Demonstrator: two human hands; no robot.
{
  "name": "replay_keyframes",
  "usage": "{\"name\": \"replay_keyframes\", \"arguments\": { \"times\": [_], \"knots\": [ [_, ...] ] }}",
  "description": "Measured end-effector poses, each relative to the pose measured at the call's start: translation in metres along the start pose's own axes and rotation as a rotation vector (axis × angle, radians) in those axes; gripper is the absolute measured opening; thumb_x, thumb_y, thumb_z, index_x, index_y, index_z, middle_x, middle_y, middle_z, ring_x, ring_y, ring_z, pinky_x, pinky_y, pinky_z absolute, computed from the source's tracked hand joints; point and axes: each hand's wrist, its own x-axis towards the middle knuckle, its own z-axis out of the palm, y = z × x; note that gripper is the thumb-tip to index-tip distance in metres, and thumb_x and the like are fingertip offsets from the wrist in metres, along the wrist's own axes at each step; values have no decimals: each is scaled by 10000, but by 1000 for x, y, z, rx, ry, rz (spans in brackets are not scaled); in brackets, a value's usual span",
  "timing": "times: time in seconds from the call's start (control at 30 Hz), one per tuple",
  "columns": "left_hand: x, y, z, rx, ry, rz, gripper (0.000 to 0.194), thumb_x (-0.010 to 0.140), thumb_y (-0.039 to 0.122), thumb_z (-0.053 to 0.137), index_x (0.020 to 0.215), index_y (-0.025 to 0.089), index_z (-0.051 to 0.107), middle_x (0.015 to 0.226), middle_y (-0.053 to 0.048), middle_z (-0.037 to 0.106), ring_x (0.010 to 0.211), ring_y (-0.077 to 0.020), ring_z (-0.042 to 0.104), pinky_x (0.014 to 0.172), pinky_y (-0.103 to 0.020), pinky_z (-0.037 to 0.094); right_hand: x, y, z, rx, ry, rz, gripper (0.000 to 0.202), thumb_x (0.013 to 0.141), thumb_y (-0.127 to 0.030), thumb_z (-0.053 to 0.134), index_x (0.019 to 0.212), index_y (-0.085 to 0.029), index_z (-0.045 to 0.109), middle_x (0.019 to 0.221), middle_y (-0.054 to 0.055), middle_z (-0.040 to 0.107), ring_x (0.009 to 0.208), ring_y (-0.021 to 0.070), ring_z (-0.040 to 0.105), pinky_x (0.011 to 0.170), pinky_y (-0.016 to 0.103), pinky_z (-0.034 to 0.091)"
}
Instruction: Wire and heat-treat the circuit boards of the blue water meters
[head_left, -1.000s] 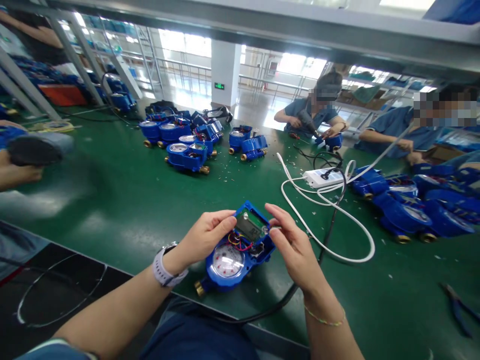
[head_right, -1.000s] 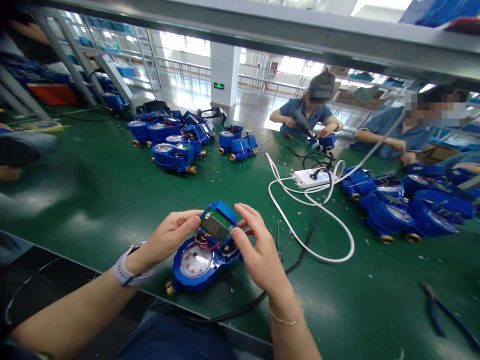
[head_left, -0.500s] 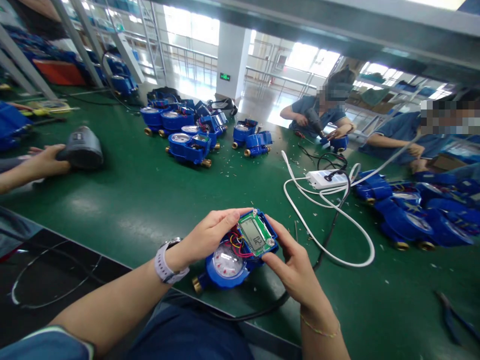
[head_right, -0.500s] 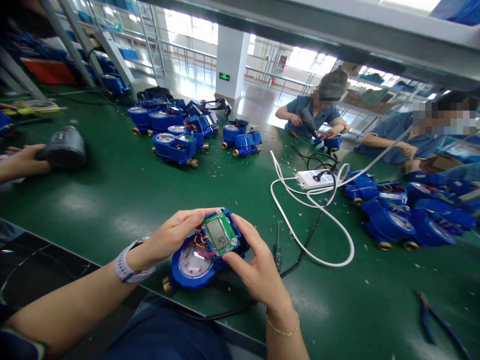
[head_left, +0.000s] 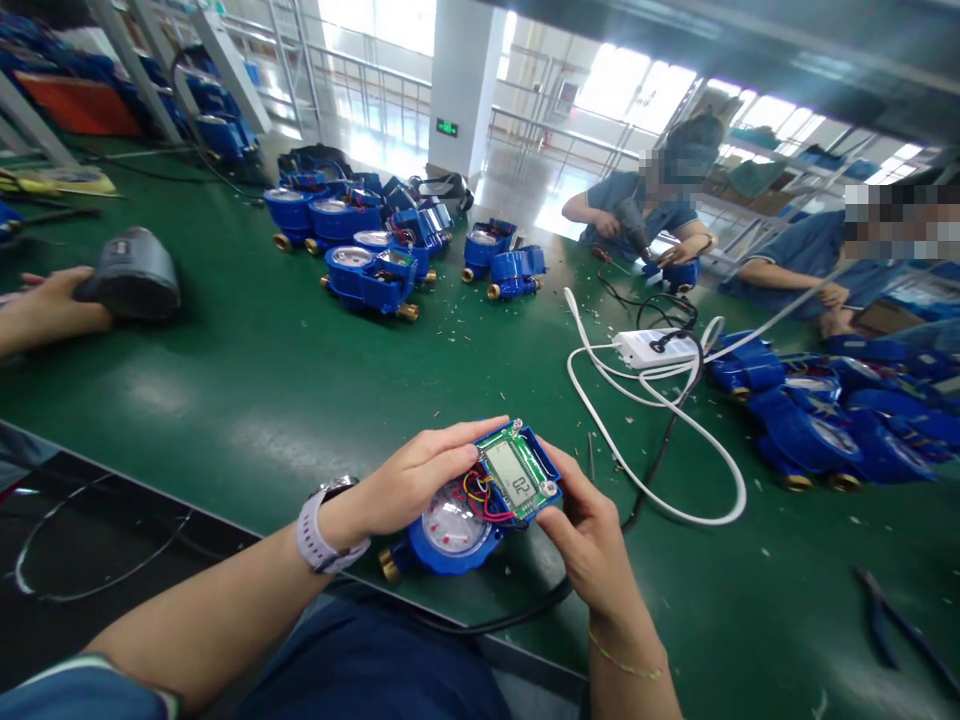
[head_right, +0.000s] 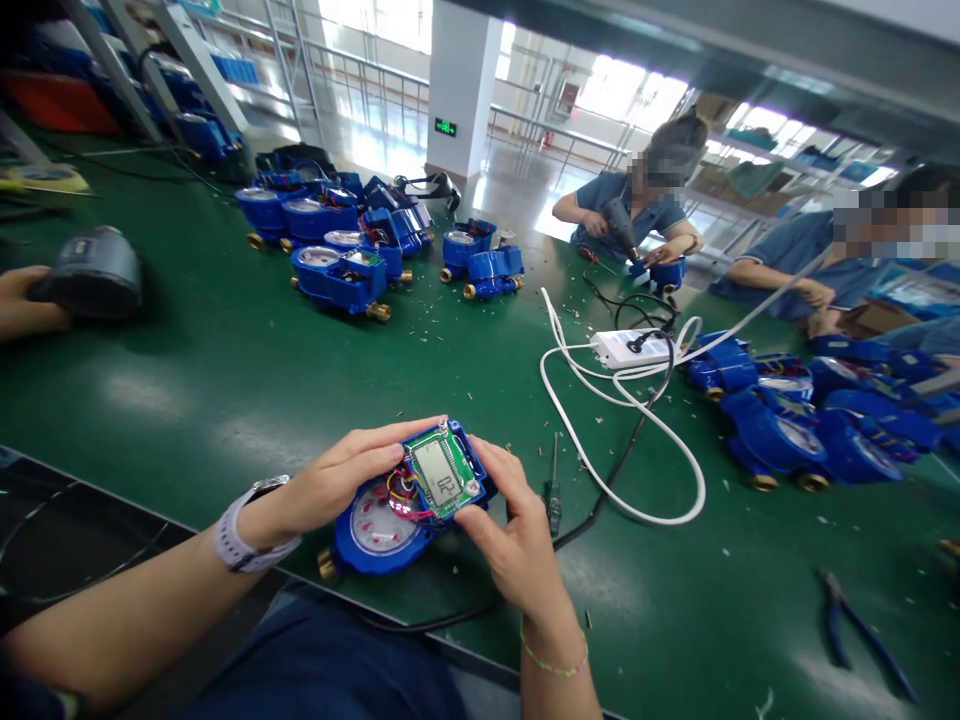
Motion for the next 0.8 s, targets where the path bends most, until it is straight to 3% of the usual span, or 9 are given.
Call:
{"name": "replay_keyframes", "arguments": {
  "times": [0.2, 0.63, 0.8],
  "knots": [
    [-2, -2, -4, 343, 3, 107, 468, 956, 332, 459, 1403, 208, 518, 1490, -51, 487, 1416, -264, 386, 1214, -437, 257, -5, 12, 5, 85, 51, 15, 522, 910, -528, 633, 1368, -288, 560, 1395, 75, 540, 1298, 290, 487, 1122, 473, 373],
    [-8, -3, 0, 669, -39, 300, 516, 965, 165, 428, 1475, 235, 397, 1532, -83, 419, 1451, -244, 323, 1201, -481, 302, -18, 29, 16, 384, 96, -3, 437, 986, -443, 540, 1408, -335, 515, 1476, 48, 454, 1408, 300, 337, 1196, 510, 209],
    [-10, -3, 0, 756, -70, 326, 511, 1001, 267, 406, 1507, 265, 329, 1558, -75, 377, 1459, -260, 305, 1197, -494, 302, -19, 29, 17, 382, 111, 9, 408, 1009, -433, 488, 1411, -365, 505, 1479, 36, 451, 1384, 302, 379, 1196, 545, 183]
  ]
}}
